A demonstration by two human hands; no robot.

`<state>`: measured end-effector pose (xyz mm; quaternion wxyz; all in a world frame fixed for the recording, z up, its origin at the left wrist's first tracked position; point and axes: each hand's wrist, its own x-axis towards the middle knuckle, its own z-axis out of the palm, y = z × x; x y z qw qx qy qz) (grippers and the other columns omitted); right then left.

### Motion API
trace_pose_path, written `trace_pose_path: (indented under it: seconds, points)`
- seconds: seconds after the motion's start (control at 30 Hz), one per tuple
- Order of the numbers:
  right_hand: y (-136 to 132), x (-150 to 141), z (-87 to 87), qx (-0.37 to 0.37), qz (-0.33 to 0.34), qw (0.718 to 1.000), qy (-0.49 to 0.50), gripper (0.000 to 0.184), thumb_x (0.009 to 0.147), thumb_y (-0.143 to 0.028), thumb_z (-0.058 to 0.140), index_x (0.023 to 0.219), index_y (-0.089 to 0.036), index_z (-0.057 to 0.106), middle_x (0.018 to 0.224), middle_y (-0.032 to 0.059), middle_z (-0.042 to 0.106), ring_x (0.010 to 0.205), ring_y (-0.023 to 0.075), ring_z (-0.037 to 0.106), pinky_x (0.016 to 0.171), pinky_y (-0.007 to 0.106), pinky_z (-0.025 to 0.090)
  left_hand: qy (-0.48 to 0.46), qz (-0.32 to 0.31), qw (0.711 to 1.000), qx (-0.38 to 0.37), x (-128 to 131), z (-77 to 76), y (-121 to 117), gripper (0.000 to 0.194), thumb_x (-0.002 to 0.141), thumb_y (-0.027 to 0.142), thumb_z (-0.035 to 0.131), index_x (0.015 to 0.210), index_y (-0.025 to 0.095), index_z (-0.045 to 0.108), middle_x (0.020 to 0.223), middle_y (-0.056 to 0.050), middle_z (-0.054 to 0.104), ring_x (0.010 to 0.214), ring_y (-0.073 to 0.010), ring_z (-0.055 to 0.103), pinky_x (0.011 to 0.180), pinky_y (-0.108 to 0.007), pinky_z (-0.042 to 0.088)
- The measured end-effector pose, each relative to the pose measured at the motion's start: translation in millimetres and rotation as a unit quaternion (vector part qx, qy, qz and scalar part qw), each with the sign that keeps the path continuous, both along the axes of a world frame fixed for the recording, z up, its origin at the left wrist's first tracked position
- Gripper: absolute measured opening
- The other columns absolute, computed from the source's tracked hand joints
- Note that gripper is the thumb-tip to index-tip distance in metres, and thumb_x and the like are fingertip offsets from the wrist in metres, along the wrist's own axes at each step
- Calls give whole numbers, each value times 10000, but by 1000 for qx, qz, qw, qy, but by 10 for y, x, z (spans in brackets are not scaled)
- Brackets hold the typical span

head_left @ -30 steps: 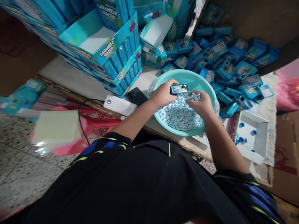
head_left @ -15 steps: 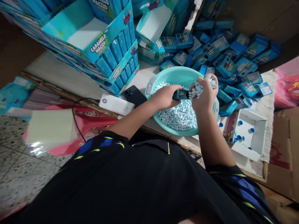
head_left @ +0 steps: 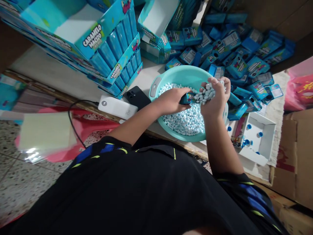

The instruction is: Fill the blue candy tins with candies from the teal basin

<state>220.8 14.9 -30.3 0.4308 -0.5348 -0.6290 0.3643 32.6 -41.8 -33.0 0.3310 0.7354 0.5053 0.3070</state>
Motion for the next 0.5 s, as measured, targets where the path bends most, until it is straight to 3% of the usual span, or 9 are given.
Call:
trace_pose_path:
  seconds: [0.1, 0.27, 0.5]
  points:
    - [-26, -22, -7, 3, -23, 999, 24, 506, 984, -677, 432, 1331, -328, 550, 1254, 113, 667, 1140, 308, 729, 835, 450, 613, 51, -9, 999, 16, 16, 34, -41, 518, 900, 343, 739, 1384, 178, 654, 1301, -153, 746, 1210, -345, 704, 984, -415, 540]
    - [-22, -74, -72, 48, -4, 990, 131, 511, 923, -763, 508, 1138, -320, 646, 1117, 66, 688, 1045, 287, 742, 801, 455, 609, 106, -12, 993, 46, 56, 87, -86, 461, 968, 389, 698, 1367, 165, 639, 1265, -151, 756, 1183, -330, 720, 946, -403, 552]
    - [-22, -103, -96, 84, -13, 993, 79, 539, 993, -730, 403, 994, -281, 701, 930, 71, 681, 910, 257, 744, 782, 464, 623, 155, -33, 986, 48, 127, 99, -113, 457, 982, 341, 678, 1397, 156, 623, 1306, -152, 751, 1207, -326, 719, 970, -410, 556]
